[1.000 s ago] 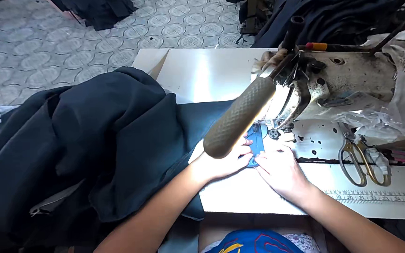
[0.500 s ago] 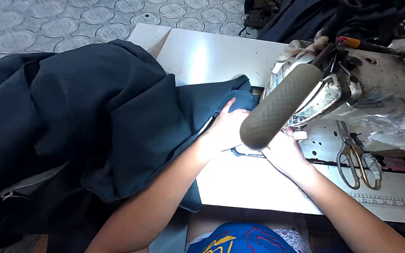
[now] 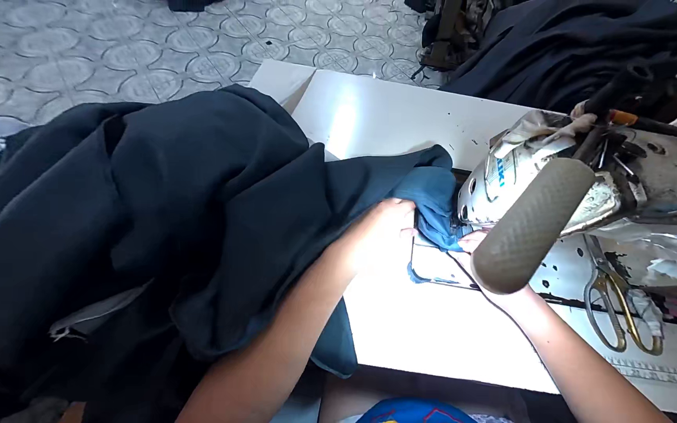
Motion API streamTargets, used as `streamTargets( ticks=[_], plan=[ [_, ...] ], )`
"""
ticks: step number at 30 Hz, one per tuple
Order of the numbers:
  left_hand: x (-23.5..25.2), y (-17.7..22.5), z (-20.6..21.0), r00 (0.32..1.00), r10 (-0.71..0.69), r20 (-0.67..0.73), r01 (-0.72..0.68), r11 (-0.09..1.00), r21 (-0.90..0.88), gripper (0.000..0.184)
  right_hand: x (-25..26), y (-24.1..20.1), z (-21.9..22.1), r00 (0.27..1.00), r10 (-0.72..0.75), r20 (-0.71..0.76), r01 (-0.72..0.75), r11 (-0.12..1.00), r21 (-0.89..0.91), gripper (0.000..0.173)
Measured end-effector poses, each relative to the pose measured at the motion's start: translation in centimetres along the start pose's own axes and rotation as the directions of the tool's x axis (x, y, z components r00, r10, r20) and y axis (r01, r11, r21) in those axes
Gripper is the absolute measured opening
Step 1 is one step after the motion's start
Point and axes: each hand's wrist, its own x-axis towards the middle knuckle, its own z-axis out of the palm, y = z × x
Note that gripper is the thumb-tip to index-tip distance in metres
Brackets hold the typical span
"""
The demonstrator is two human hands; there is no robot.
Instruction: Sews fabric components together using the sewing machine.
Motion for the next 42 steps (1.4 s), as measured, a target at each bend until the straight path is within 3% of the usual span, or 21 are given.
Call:
streamTargets(
  ticks=[3, 4, 7, 10, 12, 14, 16, 18, 20, 22, 23, 24, 26, 27, 28, 29, 31, 33, 38, 42],
  plan=[
    [0.1, 2.2, -0.4, 0.962, 0.237, -0.132, -0.234, 0.971, 0.043, 0.027, -0.1, -0.2, -0.2, 1.0, 0.022, 0.014, -0.022, 1.0, 0.019, 0.019],
    [-0.1, 2.6, -0.3, 0.955, 0.251, -0.157, -0.243, 0.967, 0.07, 0.026, -0.1, -0.8, -0.6, 0.998, 0.057, 0.019, -0.058, 0.998, 0.04, 0.02],
    [-0.6, 4.4, -1.3, 0.99, 0.138, -0.008, -0.135, 0.982, 0.134, 0.033, 0.0, -2.0, -1.6, 0.989, 0.136, 0.055, -0.139, 0.989, 0.049, 0.023],
    [0.0, 2.9, -1.2, 0.941, 0.336, -0.034, -0.311, 0.901, 0.304, 0.019, 0.0, -0.8, -1.2, 0.993, 0.014, 0.113, -0.002, 0.995, -0.1, 0.025],
    [-1.0, 2.9, -1.8, 0.955, 0.287, 0.071, -0.294, 0.889, 0.35, 0.027, -0.2, -0.2, -0.6, 0.989, -0.063, 0.135, 0.086, 0.981, -0.173, 0.025],
    [-3.9, 5.8, -2.6, 0.955, 0.222, 0.195, -0.281, 0.888, 0.365, 0.041, -0.5, -0.2, -0.2, 0.984, -0.146, 0.103, 0.163, 0.969, -0.185, 0.025],
    [-6.5, 8.3, -1.7, 0.919, 0.369, 0.138, -0.389, 0.795, 0.466, 0.044, -1.2, -0.1, 0.4, 0.938, -0.339, -0.065, 0.323, 0.928, -0.186, 0.025],
    [-7.1, 9.1, -0.3, 0.854, 0.518, 0.04, -0.453, 0.704, 0.547, 0.047, -2.0, -0.5, 0.6, 0.841, -0.501, -0.204, 0.444, 0.855, -0.267, 0.027],
    [-6.3, 9.5, 0.4, 0.758, 0.649, -0.058, -0.515, 0.652, 0.557, 0.047, -2.6, -1.2, 0.4, 0.783, -0.558, -0.276, 0.487, 0.825, -0.287, 0.039],
    [-5.3, 9.6, 1.0, 0.71, 0.7, -0.08, -0.571, 0.638, 0.517, 0.045, -4.0, -1.5, 0.5, 0.817, -0.498, -0.29, 0.45, 0.866, -0.218, 0.04],
    [-5.0, 9.4, 1.2, 0.741, 0.669, -0.062, -0.565, 0.67, 0.481, 0.043, -5.0, -1.7, 0.8, 0.859, -0.435, -0.271, 0.4, 0.9, -0.174, 0.035],
    [-4.6, 9.0, 1.3, 0.813, 0.581, -0.027, -0.504, 0.727, 0.467, 0.044, -5.9, -1.8, 1.0, 0.895, -0.379, -0.235, 0.35, 0.924, -0.154, 0.028],
    [-3.2, 8.6, 1.1, 0.965, 0.263, 0.018, -0.238, 0.84, 0.487, 0.046, -7.5, -1.6, 1.2, 0.945, -0.282, -0.166, 0.256, 0.953, -0.162, 0.024],
    [-2.4, 8.6, 1.1, 0.992, 0.125, 0.029, -0.123, 0.855, 0.504, 0.042, -8.0, -1.6, 1.3, 0.961, -0.235, -0.143, 0.212, 0.965, -0.155, 0.025],
    [-2.1, 8.5, 1.4, 0.995, 0.098, 0.014, -0.09, 0.845, 0.527, 0.035, -8.3, -1.7, 1.3, 0.97, -0.201, -0.139, 0.181, 0.973, -0.144, 0.025],
    [-2.3, 8.3, 1.9, 0.981, 0.195, -0.019, -0.152, 0.815, 0.559, 0.025, -8.4, -1.8, 1.3, 0.972, -0.188, -0.145, 0.168, 0.976, -0.14, 0.025],
    [-3.5, 7.4, 2.8, 0.881, 0.473, -0.007, -0.388, 0.731, 0.562, 0.019, -8.6, -1.8, 1.5, 0.966, -0.188, -0.177, 0.167, 0.978, -0.125, 0.024],
    [-4.7, 6.2, 3.3, 0.811, 0.583, 0.05, -0.52, 0.678, 0.519, 0.022, -8.7, -1.8, 1.4, 0.962, -0.181, -0.204, 0.172, 0.983, -0.061, 0.021],
    [-5.9, 4.9, 3.8, 0.825, 0.564, 0.028, -0.504, 0.712, 0.489, 0.041, -8.6, -1.7, 1.6, 0.964, -0.158, -0.213, 0.167, 0.986, 0.025, 0.019],
    [-5.8, 4.7, 3.0, 0.825, 0.556, 0.101, -0.545, 0.736, 0.402, 0.036, -8.6, -1.7, 1.5, 0.972, -0.178, -0.151, 0.181, 0.983, 0.009, 0.02]
  ],
)
